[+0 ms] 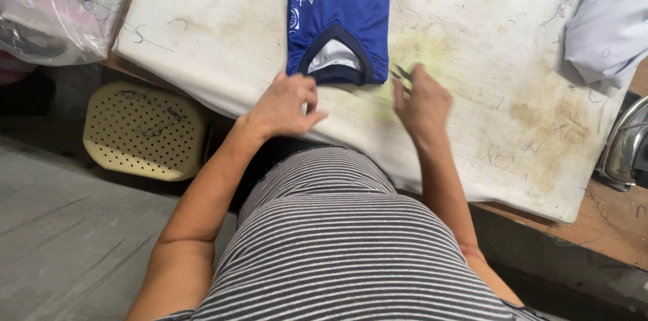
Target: The person folds a blue sleeveless shirt, places it into a clear plastic bag, and sets it aside. Then the person uses small scissors to trim loose threads from a white and blue shirt, turns it inside out, and folds it on the table.
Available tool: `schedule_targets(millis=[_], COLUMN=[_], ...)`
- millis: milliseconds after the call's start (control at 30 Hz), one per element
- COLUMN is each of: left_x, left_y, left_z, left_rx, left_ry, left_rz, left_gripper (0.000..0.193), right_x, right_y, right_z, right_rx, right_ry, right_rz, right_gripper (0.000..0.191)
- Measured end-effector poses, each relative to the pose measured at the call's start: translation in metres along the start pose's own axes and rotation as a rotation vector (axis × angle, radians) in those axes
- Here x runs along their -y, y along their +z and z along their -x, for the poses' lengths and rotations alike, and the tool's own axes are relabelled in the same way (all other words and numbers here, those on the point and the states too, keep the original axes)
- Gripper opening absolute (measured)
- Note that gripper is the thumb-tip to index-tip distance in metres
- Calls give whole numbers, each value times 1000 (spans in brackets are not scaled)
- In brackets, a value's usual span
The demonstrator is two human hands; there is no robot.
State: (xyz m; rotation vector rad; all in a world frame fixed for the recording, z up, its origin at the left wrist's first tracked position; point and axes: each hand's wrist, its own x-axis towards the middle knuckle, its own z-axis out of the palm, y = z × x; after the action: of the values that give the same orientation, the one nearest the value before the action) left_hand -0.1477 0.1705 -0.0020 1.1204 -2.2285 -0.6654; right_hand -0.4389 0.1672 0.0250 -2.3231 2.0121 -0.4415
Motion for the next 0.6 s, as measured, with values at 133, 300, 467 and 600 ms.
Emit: schedule_targets(millis=[133,300,467,600], left_x=[-8,3,11,11], left_y=[16,54,62,62], left_z=[-14,-46,-41,-39], left_rx=[-125,-261,-272,-283], left_ry=[-136,-187,-194,-167], left_rz=[-31,-89,-122,-98], left_gripper=[16,29,24,24], right_x=[-32,8,42,44], right_y=[-9,30,53,52], right_z=[16,14,-1,-7], right_rx=[28,-37,94,127], right_ry=[188,149,205,211], right_rz=[-57,-779,-740,-652], right_gripper=[29,26,29,31])
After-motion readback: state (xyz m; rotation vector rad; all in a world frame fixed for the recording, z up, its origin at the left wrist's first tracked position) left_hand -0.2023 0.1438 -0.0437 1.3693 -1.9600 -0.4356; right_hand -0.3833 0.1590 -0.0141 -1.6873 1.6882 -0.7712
